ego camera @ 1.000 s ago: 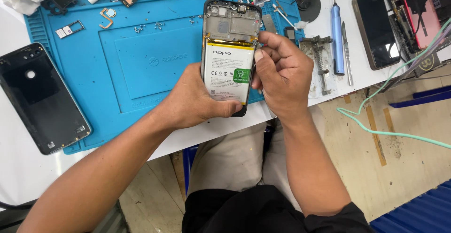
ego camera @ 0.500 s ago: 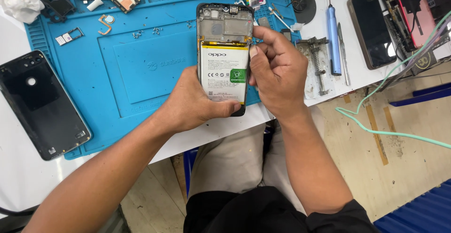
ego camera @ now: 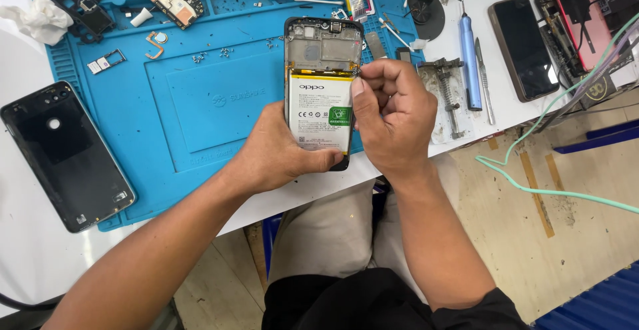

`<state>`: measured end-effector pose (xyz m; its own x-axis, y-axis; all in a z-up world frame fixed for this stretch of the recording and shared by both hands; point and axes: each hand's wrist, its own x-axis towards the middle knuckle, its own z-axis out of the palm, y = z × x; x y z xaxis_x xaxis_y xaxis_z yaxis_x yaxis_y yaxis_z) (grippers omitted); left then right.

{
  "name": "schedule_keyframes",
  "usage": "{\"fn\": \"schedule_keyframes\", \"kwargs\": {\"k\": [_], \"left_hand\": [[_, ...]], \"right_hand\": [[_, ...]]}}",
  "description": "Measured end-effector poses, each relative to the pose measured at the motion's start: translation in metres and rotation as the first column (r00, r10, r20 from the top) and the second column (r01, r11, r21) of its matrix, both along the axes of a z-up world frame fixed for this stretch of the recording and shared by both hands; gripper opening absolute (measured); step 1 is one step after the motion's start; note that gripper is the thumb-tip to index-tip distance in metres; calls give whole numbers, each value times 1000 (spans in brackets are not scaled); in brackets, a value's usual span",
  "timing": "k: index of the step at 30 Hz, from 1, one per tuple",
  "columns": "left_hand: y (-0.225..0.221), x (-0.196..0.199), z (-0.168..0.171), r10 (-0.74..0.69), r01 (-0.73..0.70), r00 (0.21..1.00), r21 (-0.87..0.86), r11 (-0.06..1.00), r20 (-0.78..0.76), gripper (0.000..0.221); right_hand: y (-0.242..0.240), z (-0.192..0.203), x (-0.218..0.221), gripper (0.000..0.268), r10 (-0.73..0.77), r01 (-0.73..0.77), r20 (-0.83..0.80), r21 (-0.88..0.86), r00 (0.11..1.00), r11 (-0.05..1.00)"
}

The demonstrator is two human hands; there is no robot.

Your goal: Assembling internal components of a mobile phone on a repair bench

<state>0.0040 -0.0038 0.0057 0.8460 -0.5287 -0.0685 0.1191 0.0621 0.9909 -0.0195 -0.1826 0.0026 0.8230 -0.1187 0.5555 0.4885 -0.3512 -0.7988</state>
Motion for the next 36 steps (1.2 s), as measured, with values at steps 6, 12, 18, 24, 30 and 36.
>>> {"fn": "schedule_keyframes", "kwargs": {"k": [6,12,18,24,30,36], "left_hand": [[0,-1,7,7,-7,1000,18,1000,-3,44],[-1,0,4,9,-9,1000,23,1000,1,42],[0,0,3,1,-1,1000,12,1000,14,41],[-1,-1,10,-4,4,1000,26,1000,27,40],[-2,-1,12,12,-12,1000,41,999,12,38],[-1,-6,5,19,-19,1000,65,998,2,37]], "right_hand": [[2,9,3,8,-71,101,152,-196,986,975],[6,16,1,11,-81,133,188,-282,979,950],[4,17,2,11,-74,125,171,-309,982,943],[2,17,2,9,-83,140,178,-337,981,931],[6,32,0,14,-107,168,157,-452,982,876],[13,46,3,17,-159,218,153,-549,975,807]]}}
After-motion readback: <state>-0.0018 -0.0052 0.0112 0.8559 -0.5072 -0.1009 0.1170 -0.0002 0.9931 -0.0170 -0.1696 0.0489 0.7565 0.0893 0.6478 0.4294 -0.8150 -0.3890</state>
